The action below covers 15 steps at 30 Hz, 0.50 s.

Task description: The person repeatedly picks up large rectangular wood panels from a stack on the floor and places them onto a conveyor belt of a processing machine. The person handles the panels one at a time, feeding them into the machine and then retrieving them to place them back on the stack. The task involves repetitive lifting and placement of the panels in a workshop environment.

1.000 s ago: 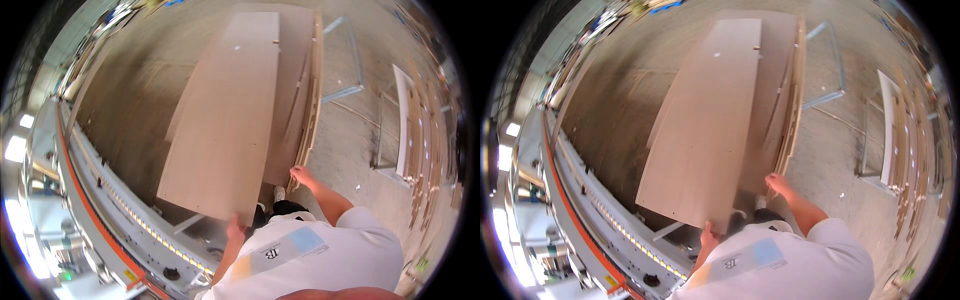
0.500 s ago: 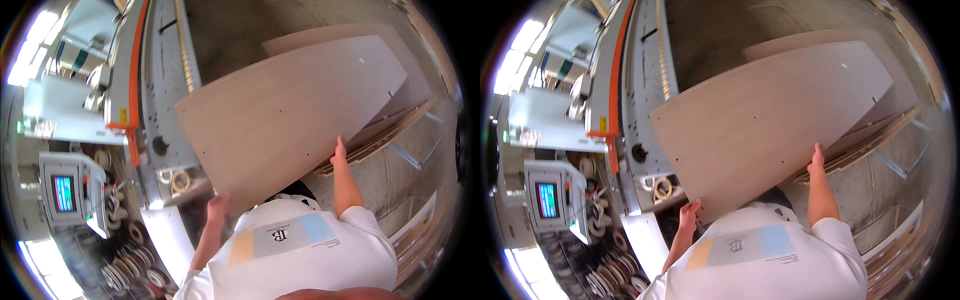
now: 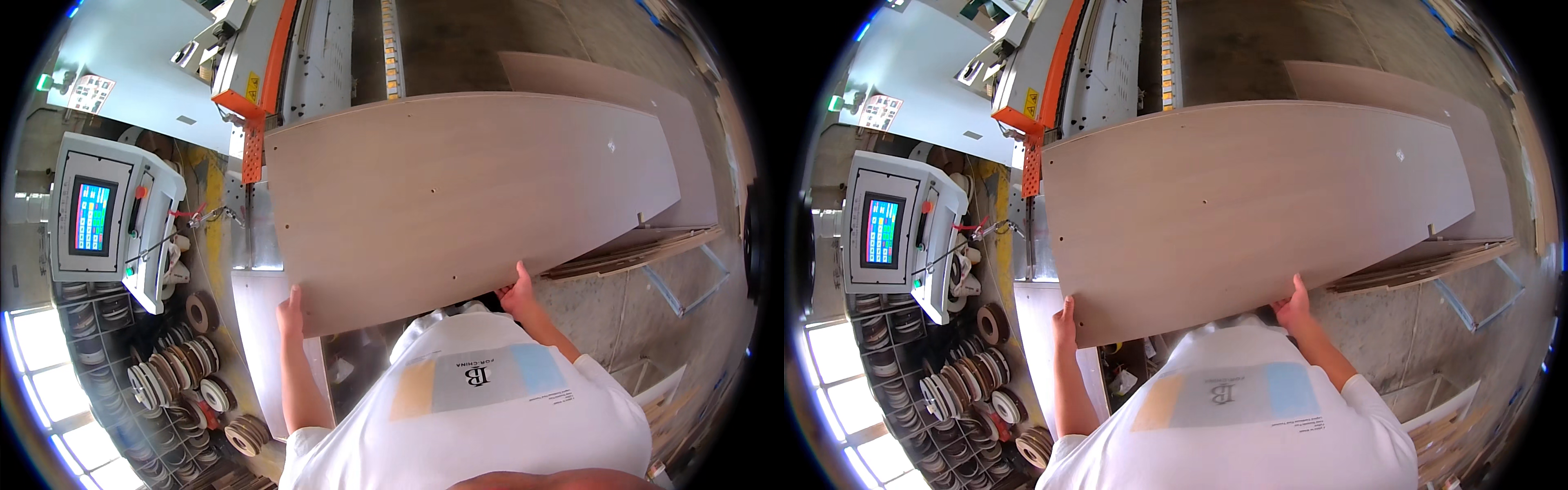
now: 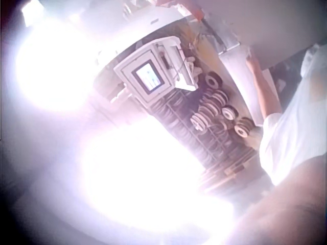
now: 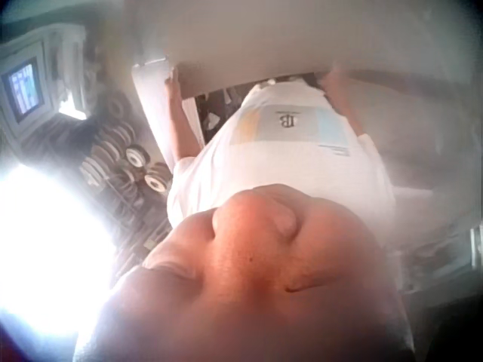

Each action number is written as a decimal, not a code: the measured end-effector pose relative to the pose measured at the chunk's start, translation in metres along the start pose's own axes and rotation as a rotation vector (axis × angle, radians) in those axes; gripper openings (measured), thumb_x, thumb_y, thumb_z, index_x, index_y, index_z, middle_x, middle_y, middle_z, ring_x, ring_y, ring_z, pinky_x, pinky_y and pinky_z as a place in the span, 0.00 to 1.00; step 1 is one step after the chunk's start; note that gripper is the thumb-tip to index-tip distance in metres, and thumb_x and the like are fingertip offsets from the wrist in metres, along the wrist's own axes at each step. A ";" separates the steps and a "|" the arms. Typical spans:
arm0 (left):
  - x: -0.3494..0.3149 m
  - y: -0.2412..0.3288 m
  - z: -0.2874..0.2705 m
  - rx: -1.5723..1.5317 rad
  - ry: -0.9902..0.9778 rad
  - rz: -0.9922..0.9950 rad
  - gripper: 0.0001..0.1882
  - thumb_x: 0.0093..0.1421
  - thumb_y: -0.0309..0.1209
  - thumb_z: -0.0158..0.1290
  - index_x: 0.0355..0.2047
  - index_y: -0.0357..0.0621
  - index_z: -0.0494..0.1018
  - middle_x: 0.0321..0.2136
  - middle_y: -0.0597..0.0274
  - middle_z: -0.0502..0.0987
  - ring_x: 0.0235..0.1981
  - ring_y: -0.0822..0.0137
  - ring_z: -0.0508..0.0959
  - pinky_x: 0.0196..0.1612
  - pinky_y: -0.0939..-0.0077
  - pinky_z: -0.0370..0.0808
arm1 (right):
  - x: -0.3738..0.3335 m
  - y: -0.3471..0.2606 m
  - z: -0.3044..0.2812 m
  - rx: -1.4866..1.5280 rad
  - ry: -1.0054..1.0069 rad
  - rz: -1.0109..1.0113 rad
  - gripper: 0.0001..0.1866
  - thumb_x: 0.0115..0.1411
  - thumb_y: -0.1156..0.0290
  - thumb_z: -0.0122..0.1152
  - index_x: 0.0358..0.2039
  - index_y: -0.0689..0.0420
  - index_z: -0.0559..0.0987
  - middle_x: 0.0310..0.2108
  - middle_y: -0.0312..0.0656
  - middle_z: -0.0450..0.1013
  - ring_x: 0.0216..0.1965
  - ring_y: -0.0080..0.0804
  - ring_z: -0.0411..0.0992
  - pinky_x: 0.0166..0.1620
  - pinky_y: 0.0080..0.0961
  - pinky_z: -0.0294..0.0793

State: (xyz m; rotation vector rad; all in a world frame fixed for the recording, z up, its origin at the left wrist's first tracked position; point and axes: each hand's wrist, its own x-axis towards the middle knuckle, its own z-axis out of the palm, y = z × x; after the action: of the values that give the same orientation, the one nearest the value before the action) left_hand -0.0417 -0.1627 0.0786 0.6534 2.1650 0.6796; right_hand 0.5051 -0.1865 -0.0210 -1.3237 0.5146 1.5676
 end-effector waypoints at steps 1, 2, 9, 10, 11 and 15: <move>0.004 -0.002 -0.005 0.034 0.025 0.013 0.35 0.66 0.56 0.51 0.38 0.27 0.80 0.26 0.56 0.79 0.27 0.67 0.72 0.33 0.66 0.71 | 0.002 0.006 0.003 -0.036 -0.004 0.047 0.30 0.64 0.39 0.52 0.52 0.51 0.75 0.44 0.35 0.77 0.44 0.31 0.76 0.48 0.33 0.77; 0.008 -0.005 -0.007 0.074 0.044 0.025 0.35 0.66 0.57 0.50 0.37 0.28 0.80 0.26 0.55 0.79 0.27 0.65 0.73 0.33 0.65 0.71 | 0.004 0.010 0.003 -0.068 -0.002 0.094 0.31 0.64 0.37 0.52 0.53 0.52 0.75 0.44 0.36 0.77 0.45 0.32 0.75 0.50 0.35 0.76; 0.000 -0.015 0.038 0.424 0.303 0.192 0.32 0.66 0.57 0.47 0.47 0.35 0.76 0.42 0.43 0.79 0.45 0.44 0.77 0.49 0.53 0.73 | 0.038 -0.027 -0.055 -0.384 -0.091 0.377 0.39 0.59 0.38 0.59 0.60 0.55 0.68 0.51 0.44 0.71 0.53 0.41 0.71 0.55 0.44 0.71; 0.000 -0.036 0.042 0.520 0.446 0.319 0.31 0.66 0.55 0.48 0.50 0.36 0.74 0.47 0.43 0.76 0.49 0.45 0.75 0.51 0.53 0.72 | 0.042 -0.039 -0.064 -0.384 -0.057 0.310 0.40 0.59 0.38 0.59 0.61 0.56 0.66 0.52 0.45 0.70 0.53 0.42 0.70 0.56 0.45 0.70; -0.006 -0.040 0.051 0.629 0.485 0.282 0.32 0.67 0.55 0.48 0.56 0.38 0.70 0.54 0.45 0.72 0.53 0.44 0.72 0.51 0.50 0.72 | 0.049 -0.054 -0.073 -0.377 -0.019 0.234 0.42 0.59 0.39 0.60 0.62 0.57 0.65 0.53 0.46 0.69 0.53 0.44 0.70 0.56 0.45 0.70; -0.056 -0.024 0.122 0.885 0.634 0.767 0.36 0.68 0.50 0.46 0.70 0.44 0.53 0.67 0.48 0.58 0.68 0.48 0.57 0.67 0.44 0.54 | 0.098 -0.136 -0.141 -0.255 0.093 0.021 0.45 0.59 0.40 0.60 0.66 0.57 0.59 0.57 0.49 0.67 0.55 0.46 0.69 0.58 0.48 0.68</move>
State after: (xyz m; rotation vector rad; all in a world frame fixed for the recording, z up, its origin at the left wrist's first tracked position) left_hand 0.0810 -0.1843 0.0221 2.0221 2.7758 0.2492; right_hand 0.7007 -0.2025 -0.1196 -1.5942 0.3961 1.6347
